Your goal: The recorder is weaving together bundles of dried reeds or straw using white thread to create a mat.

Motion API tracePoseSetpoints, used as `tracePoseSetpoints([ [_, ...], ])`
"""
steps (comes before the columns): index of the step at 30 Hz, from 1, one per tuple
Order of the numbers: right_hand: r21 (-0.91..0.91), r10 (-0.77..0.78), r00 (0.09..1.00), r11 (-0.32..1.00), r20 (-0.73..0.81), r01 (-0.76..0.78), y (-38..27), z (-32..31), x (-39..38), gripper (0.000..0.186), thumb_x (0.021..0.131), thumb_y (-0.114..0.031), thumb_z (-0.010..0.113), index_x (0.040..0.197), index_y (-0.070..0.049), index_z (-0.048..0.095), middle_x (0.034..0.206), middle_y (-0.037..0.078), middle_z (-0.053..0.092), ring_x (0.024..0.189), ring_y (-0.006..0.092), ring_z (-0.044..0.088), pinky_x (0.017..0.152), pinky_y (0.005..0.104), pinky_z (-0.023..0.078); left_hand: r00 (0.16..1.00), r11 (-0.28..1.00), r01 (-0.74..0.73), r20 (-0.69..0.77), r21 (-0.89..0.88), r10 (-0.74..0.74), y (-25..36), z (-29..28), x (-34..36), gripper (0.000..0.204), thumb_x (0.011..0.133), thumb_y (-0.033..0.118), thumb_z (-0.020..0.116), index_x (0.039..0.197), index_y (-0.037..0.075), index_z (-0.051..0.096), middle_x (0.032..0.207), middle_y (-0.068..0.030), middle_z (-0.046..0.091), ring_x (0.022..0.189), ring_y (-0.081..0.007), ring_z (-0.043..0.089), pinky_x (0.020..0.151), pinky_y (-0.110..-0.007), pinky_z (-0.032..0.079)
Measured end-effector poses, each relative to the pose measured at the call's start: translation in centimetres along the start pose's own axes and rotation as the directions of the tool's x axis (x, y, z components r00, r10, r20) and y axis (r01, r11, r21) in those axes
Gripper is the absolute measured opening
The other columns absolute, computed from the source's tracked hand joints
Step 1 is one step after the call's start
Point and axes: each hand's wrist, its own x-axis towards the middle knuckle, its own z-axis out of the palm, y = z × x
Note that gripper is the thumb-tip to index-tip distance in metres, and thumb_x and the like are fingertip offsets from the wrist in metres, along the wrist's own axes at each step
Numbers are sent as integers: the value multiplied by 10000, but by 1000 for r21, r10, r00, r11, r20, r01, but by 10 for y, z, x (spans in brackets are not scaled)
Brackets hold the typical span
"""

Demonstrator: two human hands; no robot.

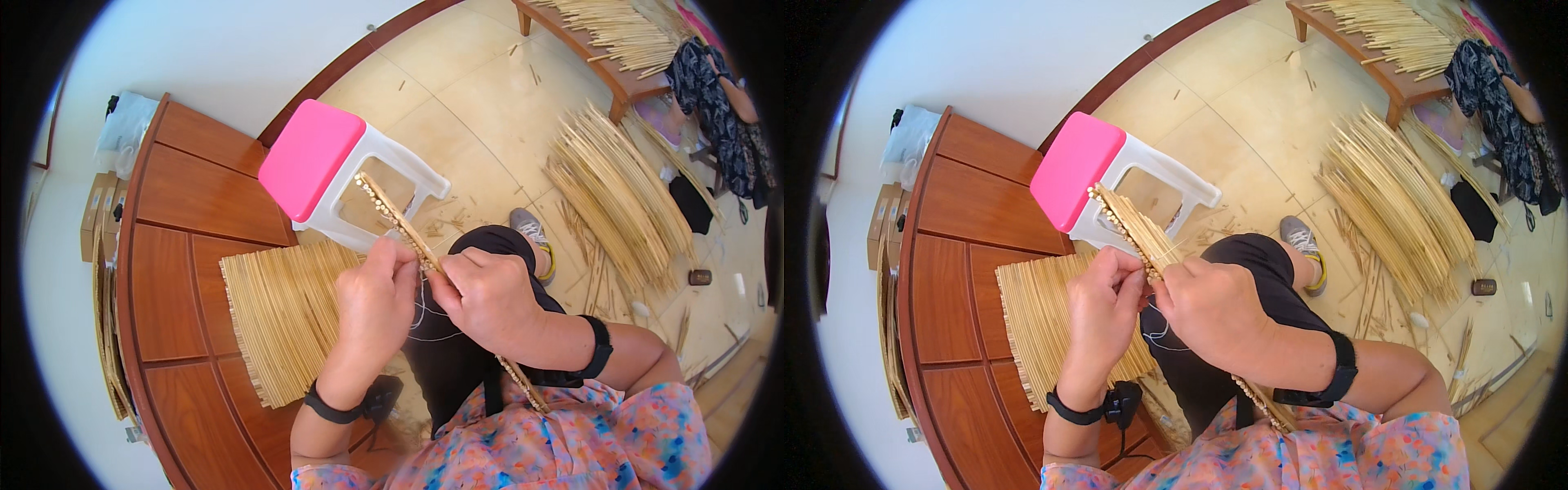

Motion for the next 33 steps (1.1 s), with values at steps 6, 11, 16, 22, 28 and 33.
tracePoseSetpoints([
  [6,-70,-149,961,983,232,170,15,-33,36,156,805,-178,704,734,-63,627,680,110,634,552,292,626,510,400,509,974,947,209,-29,-245,-223,11,-11,-10,172,870,38,659,1001,33,547,746,-154,687,616,-333,675,531,-407,514],
  [11,-14,-582,771,796,259,605,35,-37,118,80,820,-172,673,843,-126,735,777,18,686,950,270,652,779,406,532,988,972,-150,74,182,139,37,-9,-47,361,902,192,693,1211,53,568,806,-150,678,609,-293,665,530,-371,514],
  [16,99,-838,276,361,471,927,15,-13,145,103,764,-149,670,819,-151,757,781,-55,686,1238,261,533,1043,445,419,946,980,-189,281,65,164,51,23,-71,351,911,353,665,1135,85,632,694,-141,597,559,-345,617,494,-437,486],
  [22,151,-715,45,208,698,966,9,-26,155,53,714,-135,652,735,-116,697,838,-26,670,1105,200,594,1135,508,351,977,992,-128,169,-13,128,64,32,-70,292,923,343,655,965,59,604,693,-158,614,586,-378,624,506,-460,492],
  [28,-81,-760,146,122,634,989,-17,-98,176,90,708,-123,676,744,-73,611,768,24,622,920,243,635,954,407,517,971,929,-173,216,327,105,74,-25,-65,195,866,184,633,1050,123,650,873,-150,636,721,-355,666,610,-459,539],
  [33,-256,-635,504,445,586,858,-32,-145,152,245,751,-199,753,721,-48,563,748,92,615,739,312,619,632,418,481,990,751,-35,-78,660,114,54,-81,-41,240,871,82,556,1085,119,660,1048,-153,615,832,-332,685,663,-432,562],
])
